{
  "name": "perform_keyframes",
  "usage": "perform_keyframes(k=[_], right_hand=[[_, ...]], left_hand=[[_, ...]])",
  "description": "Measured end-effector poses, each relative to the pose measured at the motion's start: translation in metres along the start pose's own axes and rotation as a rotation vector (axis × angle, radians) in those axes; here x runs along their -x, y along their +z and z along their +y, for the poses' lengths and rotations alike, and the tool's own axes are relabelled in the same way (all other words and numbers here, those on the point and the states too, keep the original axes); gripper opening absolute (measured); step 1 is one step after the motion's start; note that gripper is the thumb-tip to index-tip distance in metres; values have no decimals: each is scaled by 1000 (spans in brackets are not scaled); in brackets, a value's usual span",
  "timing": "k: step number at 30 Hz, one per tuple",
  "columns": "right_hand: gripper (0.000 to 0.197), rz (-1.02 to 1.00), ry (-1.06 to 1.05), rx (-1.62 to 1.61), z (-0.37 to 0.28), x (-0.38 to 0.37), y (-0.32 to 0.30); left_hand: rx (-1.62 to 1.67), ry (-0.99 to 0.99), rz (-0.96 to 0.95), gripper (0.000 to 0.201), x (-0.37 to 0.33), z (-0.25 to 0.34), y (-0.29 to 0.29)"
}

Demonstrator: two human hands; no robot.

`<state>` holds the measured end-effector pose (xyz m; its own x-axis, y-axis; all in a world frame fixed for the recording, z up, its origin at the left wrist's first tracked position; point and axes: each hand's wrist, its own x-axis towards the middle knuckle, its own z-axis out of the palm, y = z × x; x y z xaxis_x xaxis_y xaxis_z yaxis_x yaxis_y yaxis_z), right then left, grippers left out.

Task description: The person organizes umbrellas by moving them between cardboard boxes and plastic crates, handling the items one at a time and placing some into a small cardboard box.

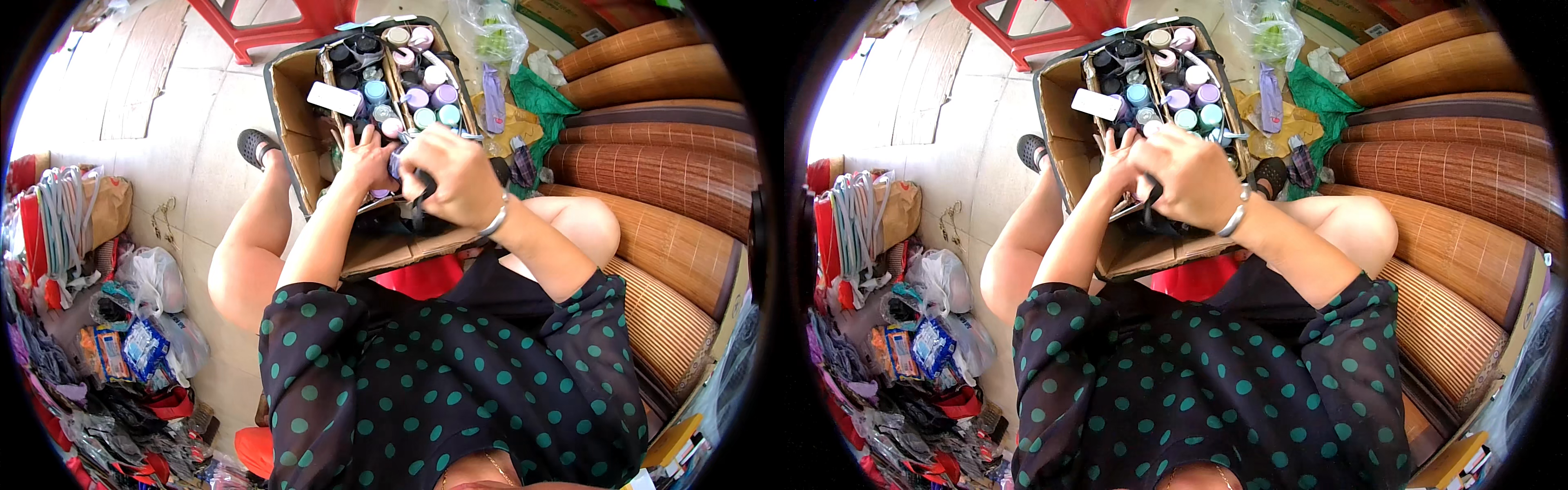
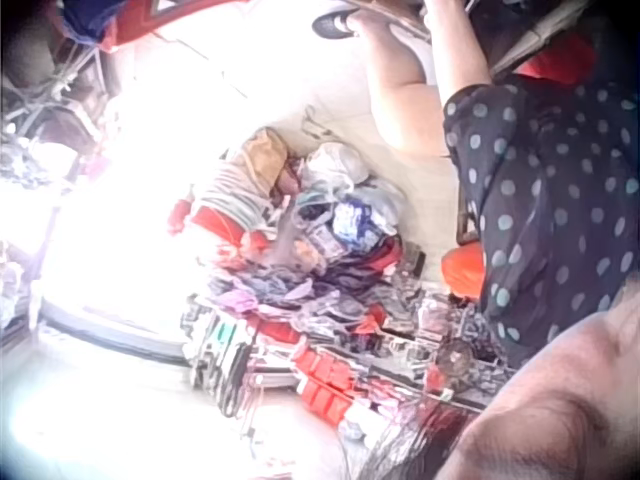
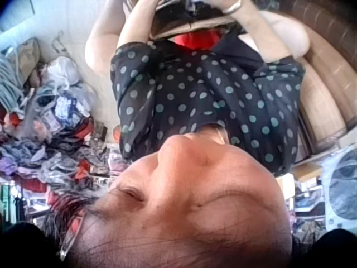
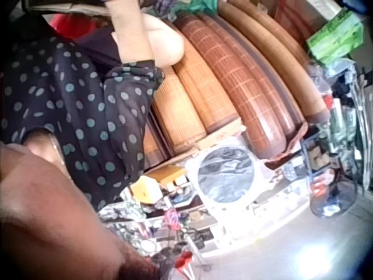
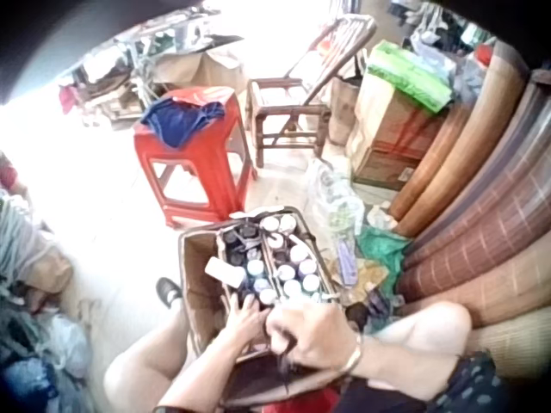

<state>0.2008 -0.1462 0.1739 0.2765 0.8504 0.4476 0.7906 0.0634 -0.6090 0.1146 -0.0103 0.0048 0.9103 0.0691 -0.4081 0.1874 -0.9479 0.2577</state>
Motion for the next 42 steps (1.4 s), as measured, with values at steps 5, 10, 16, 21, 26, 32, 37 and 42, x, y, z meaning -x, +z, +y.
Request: perform_keyframes(k=[5,10,16,21,26,32,37,42], right_hand=[[16,20,276,21,23,-14,-16],[16,191,310,-34,27,-19,-19],[20,125,183,72,21,-33,-13],[15,-38,239,65,9,-33,-16],[16,-311,289,152,40,12,44],[20,-429,424,240,57,22,75],[50,-951,564,326,53,-39,67],[46,-546,454,486,75,-13,119]], left_hand=[[3,-55,137,61,22,19,-21],[64,-123,337,36,56,42,1],[204,-73,433,41,53,68,24],[234,-108,453,45,63,77,31],[185,-122,436,40,62,81,34],[184,-125,362,32,64,77,46],[371,-84,613,36,87,78,42],[562,-224,755,34,104,74,20]])
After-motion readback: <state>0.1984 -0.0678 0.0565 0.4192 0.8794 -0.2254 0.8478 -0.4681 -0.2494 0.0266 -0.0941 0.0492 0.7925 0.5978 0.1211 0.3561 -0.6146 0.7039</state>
